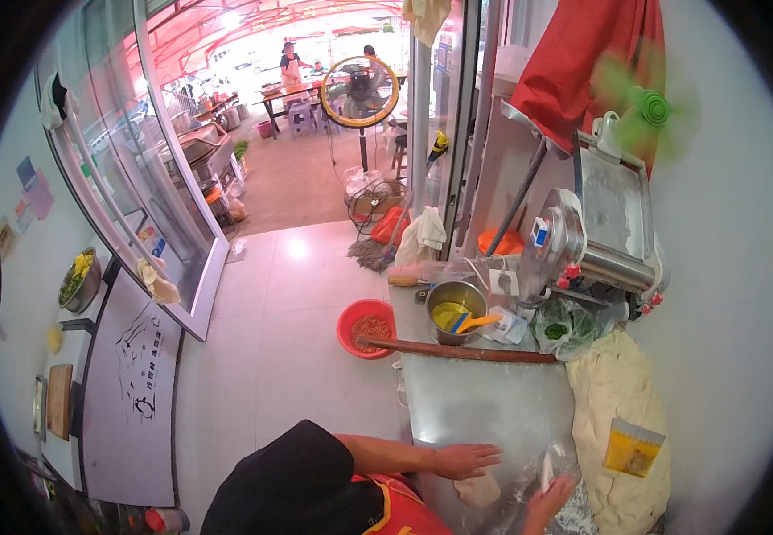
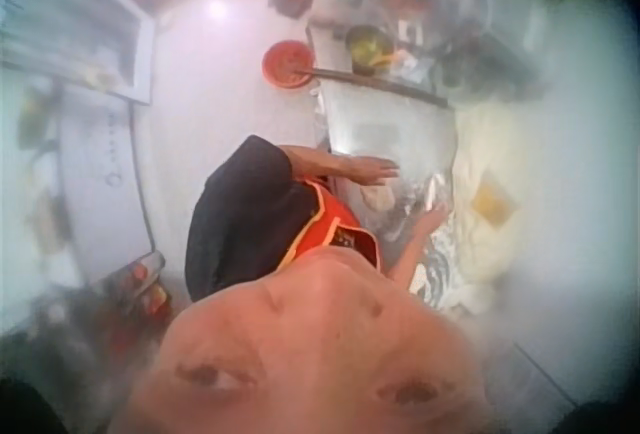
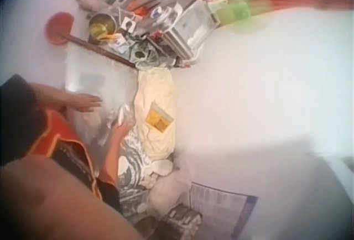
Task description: The person flips flatbreads on a large griddle with tongs, then moves to a workstation to knead dough by hand, process it through a dough roller machine, apply a liquid with a brush, and fold the dough pieces.
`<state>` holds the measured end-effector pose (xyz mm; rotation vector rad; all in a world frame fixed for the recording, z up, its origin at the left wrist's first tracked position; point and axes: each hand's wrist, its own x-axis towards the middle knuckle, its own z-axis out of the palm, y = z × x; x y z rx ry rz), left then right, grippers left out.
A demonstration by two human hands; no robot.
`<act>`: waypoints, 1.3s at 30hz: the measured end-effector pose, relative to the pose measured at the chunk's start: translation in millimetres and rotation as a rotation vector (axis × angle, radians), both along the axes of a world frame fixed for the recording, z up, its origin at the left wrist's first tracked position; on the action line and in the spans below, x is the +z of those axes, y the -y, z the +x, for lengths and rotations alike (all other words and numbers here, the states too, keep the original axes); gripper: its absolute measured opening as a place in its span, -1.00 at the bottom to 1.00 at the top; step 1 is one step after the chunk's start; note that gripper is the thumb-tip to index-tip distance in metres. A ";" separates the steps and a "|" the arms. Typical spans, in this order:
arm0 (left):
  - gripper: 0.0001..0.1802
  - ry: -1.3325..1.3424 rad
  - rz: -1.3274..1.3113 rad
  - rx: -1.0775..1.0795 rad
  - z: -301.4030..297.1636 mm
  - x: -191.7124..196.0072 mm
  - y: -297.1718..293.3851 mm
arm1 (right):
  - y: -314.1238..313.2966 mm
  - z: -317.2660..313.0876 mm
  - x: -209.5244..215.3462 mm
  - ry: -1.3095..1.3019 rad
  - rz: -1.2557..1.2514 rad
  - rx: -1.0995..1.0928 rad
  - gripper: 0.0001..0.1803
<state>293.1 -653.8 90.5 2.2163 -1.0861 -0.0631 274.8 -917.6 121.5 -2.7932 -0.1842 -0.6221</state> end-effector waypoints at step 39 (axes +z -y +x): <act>-0.57 -0.227 -0.145 0.228 -25.1 16.2 31.5 | 8.9 -38.4 -74.6 -0.178 0.714 -0.352 -0.52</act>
